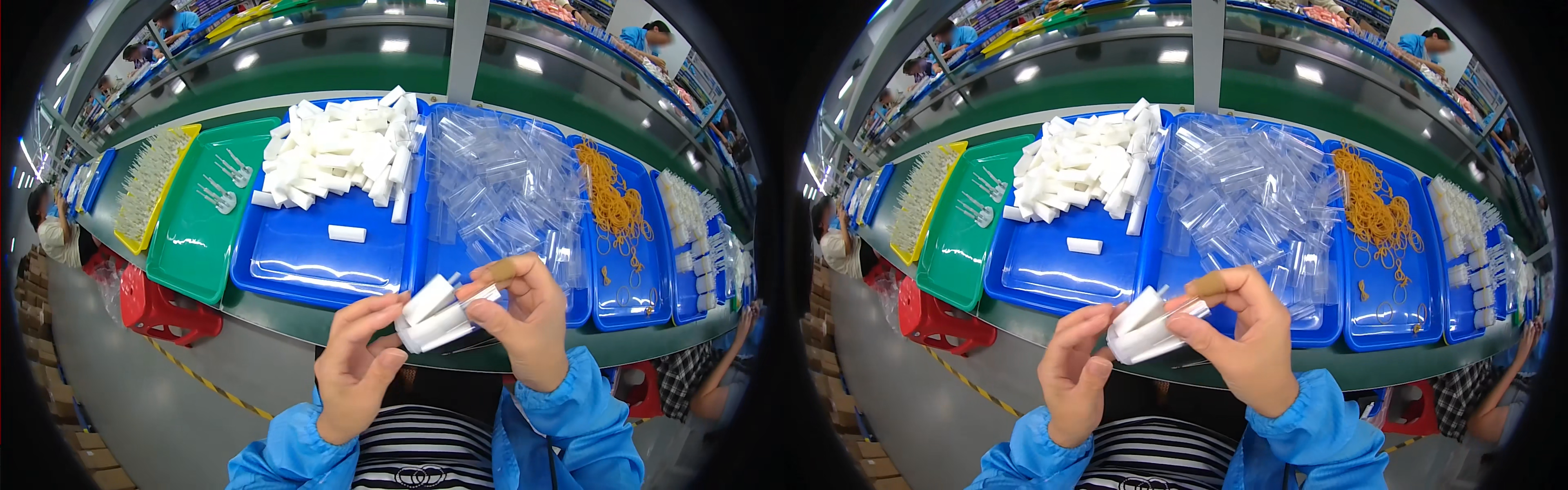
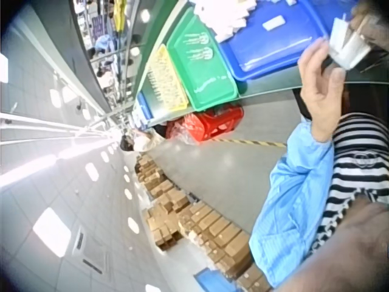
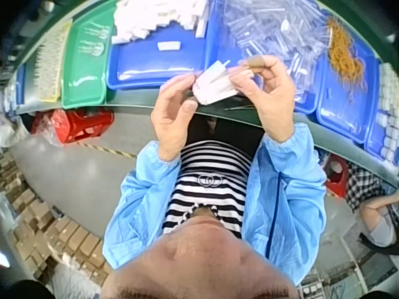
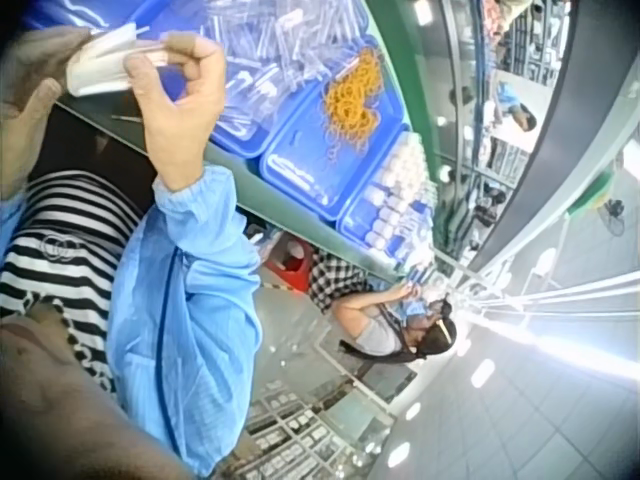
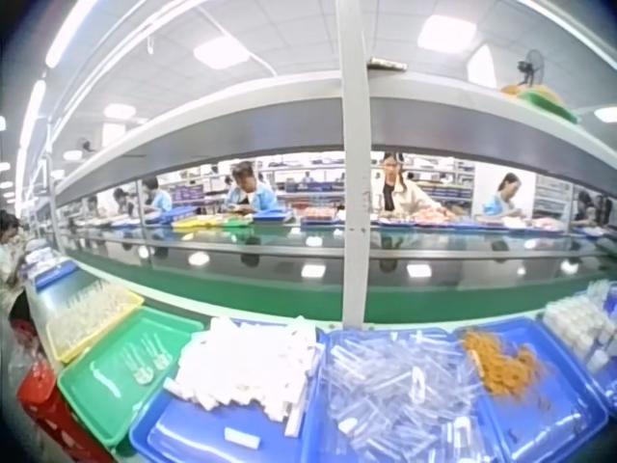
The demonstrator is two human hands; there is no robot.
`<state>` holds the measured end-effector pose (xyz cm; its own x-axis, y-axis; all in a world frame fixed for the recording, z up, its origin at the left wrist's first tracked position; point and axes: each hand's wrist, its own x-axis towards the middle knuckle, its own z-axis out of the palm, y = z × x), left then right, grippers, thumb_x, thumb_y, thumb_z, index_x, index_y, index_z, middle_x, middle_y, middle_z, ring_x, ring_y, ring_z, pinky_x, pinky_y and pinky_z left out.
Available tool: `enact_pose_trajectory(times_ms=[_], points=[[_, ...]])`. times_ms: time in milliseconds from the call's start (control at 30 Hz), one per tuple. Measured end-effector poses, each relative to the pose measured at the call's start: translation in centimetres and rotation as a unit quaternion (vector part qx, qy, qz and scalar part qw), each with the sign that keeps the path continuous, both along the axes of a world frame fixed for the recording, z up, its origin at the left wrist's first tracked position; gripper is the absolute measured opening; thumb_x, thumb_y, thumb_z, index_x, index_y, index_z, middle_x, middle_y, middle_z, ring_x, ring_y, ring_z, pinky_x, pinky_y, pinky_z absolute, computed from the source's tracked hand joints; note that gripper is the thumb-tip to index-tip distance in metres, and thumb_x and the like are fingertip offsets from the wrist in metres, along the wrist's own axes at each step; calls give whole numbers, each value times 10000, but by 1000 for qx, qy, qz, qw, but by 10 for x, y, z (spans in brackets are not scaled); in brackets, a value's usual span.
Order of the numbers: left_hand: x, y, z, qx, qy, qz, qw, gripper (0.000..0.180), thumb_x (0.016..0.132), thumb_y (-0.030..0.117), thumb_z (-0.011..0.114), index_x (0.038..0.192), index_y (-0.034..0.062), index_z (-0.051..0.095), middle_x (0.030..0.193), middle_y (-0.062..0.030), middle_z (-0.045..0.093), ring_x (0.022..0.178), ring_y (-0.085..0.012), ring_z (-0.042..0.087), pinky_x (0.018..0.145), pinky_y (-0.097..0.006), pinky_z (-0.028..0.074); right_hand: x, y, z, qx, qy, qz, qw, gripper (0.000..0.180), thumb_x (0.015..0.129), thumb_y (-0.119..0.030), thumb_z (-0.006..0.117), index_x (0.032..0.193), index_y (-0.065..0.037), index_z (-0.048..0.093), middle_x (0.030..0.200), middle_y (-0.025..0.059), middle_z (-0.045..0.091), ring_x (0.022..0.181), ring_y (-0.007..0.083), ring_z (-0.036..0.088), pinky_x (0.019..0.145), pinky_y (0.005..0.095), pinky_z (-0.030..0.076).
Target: The person assembles small white cylindrical components by inserting thin white sticks into them. They use a rubber band to hold the sticks in place and a pair of scissors to trim the excess length of the sticks. The process is repeated for multiple units on a factory assembly line.
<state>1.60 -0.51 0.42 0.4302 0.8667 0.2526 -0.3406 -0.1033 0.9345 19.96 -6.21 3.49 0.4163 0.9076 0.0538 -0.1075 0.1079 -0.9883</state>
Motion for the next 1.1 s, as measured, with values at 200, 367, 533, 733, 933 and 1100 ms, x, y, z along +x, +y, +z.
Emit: enact_pose_trajectory(times_ms=[200,367,533,733,933,1100], points=[[-10,-4,-20,38,-18,-34,999,342,832,-139,690,1135,-36,569,1234,-151,492,1250,-381,554,1012,-444,551,-11,-12,-15,39,-83,38,995,381,805,-121,833,1072,-17,581,1050,127,703,986,165,670,967,325,479],[-11,-6,-12,-3,-43,-53,998,409,851,-88,704,1217,-29,531,1305,-166,473,1289,-353,523,1011,-433,546,4,-8,-8,26,-140,112,983,392,805,-147,831,1088,-34,585,1112,96,678,1087,207,654,1126,436,339],[-15,10,-2,-34,-5,-198,980,413,908,-40,656,1288,-26,498,1405,-191,427,1326,-297,480,1031,-416,527,3,-12,-2,71,-222,106,967,335,785,-152,834,1043,-63,641,1099,78,692,1141,248,617,1082,460,368],[-17,2,3,-96,24,-194,976,336,905,-60,642,1232,-45,566,1424,-223,449,1290,-291,510,1038,-412,518,3,-14,-5,138,-346,149,916,337,774,-120,827,1070,-72,672,1125,65,687,1135,261,612,981,427,411],[-25,1,-6,-115,2,-137,984,344,901,-56,649,1239,-39,586,1416,-229,465,1277,-294,523,1002,-407,536,26,-6,7,81,-389,77,915,260,804,-97,774,1048,-59,695,1076,86,702,1049,256,613,880,357,432],[-17,1,-7,-128,-3,-116,985,353,888,-66,662,1236,-35,607,1411,-220,471,1249,-289,547,981,-399,547,38,11,0,-17,-709,-19,704,314,740,-85,769,1044,-63,695,907,51,652,839,226,554,767,362,402]])
